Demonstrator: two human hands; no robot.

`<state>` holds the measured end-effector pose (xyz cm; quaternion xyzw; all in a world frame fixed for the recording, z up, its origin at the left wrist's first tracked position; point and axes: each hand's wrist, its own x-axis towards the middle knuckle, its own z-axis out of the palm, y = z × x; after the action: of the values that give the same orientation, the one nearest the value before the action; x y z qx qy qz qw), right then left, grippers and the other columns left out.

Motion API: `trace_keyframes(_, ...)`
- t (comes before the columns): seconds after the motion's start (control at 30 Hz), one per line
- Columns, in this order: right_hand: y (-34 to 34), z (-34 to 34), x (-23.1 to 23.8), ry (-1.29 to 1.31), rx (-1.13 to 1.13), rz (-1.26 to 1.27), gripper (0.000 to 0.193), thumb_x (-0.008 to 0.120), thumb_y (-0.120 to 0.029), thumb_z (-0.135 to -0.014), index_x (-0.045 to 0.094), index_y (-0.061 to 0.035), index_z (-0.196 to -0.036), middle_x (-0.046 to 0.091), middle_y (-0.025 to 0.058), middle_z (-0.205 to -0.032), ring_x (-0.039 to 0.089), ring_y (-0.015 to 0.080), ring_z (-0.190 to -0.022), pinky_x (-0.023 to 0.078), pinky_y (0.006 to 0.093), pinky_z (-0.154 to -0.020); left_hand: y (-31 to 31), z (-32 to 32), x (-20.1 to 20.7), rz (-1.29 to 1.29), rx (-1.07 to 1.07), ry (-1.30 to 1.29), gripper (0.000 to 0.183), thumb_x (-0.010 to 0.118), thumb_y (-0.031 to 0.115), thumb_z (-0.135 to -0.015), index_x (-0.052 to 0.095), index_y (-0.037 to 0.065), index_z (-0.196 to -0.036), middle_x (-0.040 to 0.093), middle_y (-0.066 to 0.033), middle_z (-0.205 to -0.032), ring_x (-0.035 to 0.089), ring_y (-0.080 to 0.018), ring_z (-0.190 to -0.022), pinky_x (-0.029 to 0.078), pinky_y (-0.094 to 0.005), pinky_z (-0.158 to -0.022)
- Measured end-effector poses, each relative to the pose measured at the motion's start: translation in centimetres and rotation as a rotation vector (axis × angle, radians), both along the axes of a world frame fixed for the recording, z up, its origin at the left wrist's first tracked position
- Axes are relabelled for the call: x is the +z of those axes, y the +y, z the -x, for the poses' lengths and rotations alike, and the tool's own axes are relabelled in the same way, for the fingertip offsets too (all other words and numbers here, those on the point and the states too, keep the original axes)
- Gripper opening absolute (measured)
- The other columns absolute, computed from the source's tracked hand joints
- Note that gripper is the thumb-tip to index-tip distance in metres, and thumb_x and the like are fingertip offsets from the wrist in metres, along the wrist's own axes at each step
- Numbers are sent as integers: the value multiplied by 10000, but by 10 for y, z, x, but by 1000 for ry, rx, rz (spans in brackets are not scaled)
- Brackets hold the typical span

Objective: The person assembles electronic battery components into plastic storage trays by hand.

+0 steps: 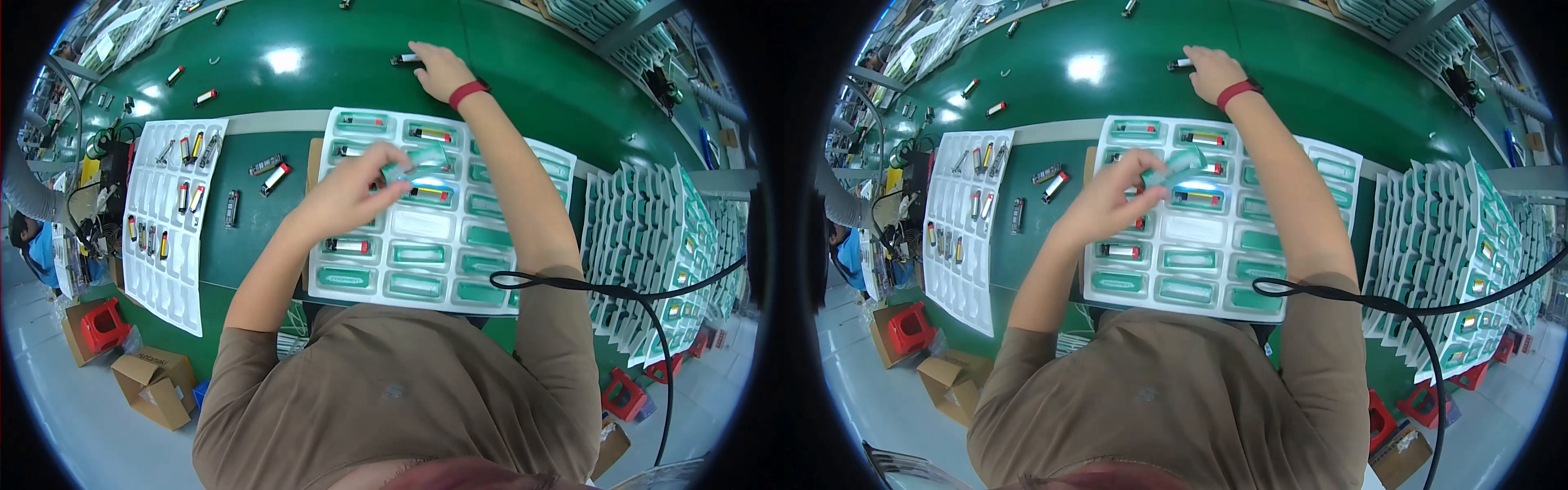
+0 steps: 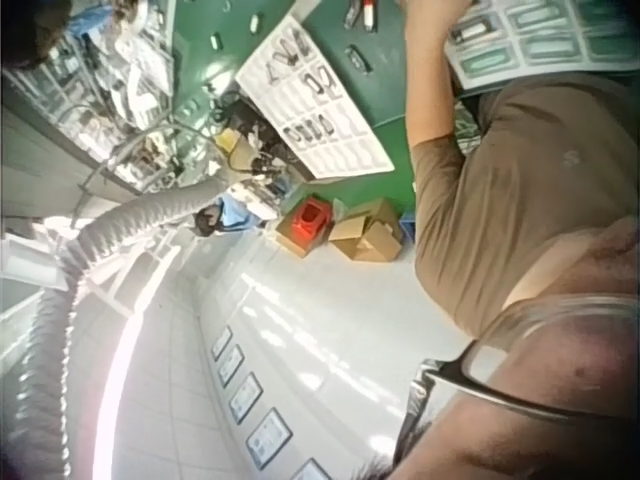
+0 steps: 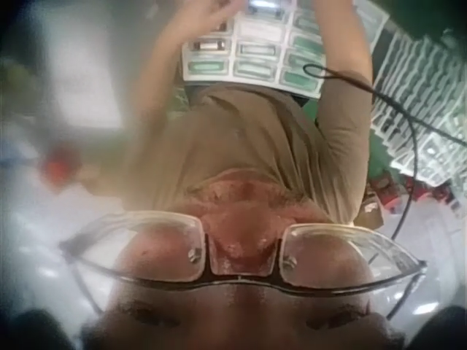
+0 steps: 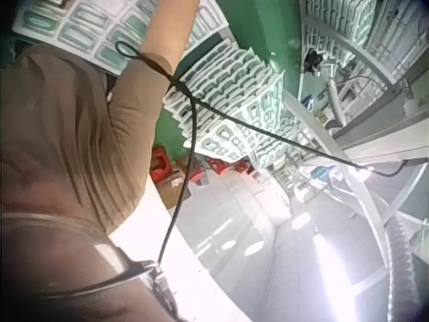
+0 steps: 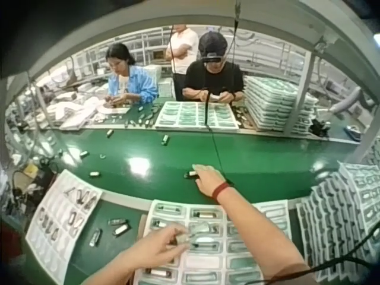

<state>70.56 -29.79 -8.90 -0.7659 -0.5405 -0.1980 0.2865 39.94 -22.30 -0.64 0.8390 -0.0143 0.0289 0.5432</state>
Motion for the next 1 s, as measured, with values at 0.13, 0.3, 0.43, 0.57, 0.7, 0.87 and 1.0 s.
trace_keyframes(0.13, 7, -4, 3, 132, -98, 295, 233, 649, -156, -920, 731, -112, -1134, 708, 98, -1102, 660, 339, -1059, 528, 488, -928, 15, -28, -6, 506, 149, -40, 429, 721, 92, -952, 579, 57, -1355, 692, -86, -1105, 640, -130, -856, 519, -274, -740)
trace_keyframes(0.3, -52, 76, 75, 908, 59, -280, 298, 760, -73, -910, 663, 6, -1180, 735, 72, -968, 658, 91, -752, 536, 237, -684, 28, -38, -15, 603, 257, 11, 498, 687, 17, -957, 559, 28, -1437, 685, -24, -1131, 612, -66, -890, 532, -232, -806)
trace_keyframes(0.43, -91, 140, 114, 358, 256, -63, 188, 721, 15, -877, 716, 5, -1065, 726, 133, -1025, 711, 227, -886, 578, 328, -775, 27, -39, -27, 709, 190, 31, 495, 685, 42, -963, 562, 41, -1443, 665, 2, -1047, 596, -46, -862, 521, -221, -799)
trace_keyframes(0.57, -95, 155, 103, 167, 227, 25, 237, 705, 54, -821, 720, -11, -1048, 711, 131, -1048, 695, 300, -941, 579, 373, -810, 26, -36, -32, 675, 83, 105, 525, 683, 48, -955, 541, 37, -1461, 667, 20, -970, 590, -27, -854, 504, -201, -774)
trace_keyframes(0.7, -96, 156, 100, 36, 229, 53, 294, 700, 73, -748, 720, -5, -1031, 704, 108, -1064, 678, 273, -933, 574, 371, -807, 22, -34, -31, 781, 37, 116, 530, 674, 31, -946, 537, 21, -1459, 665, 22, -971, 596, -25, -871, 502, -197, -776)
trace_keyframes(0.87, -96, 156, 98, -38, 243, 81, 316, 699, 58, -722, 715, 0, -1033, 700, 100, -1065, 663, 261, -910, 572, 370, -807, 22, -32, -28, 790, 34, 134, 529, 680, 41, -951, 533, 20, -1459, 675, 5, -1027, 613, -26, -911, 515, -203, -812)
trace_keyframes(1.0, -94, 159, 93, -113, 224, 130, 323, 703, 24, -740, 710, -2, -1062, 694, 102, -1095, 659, 256, -912, 567, 374, -813, 20, -33, -34, 709, 45, 124, 513, 705, 73, -956, 541, -1, -1436, 677, -12, -1025, 617, -46, -898, 523, -221, -790)
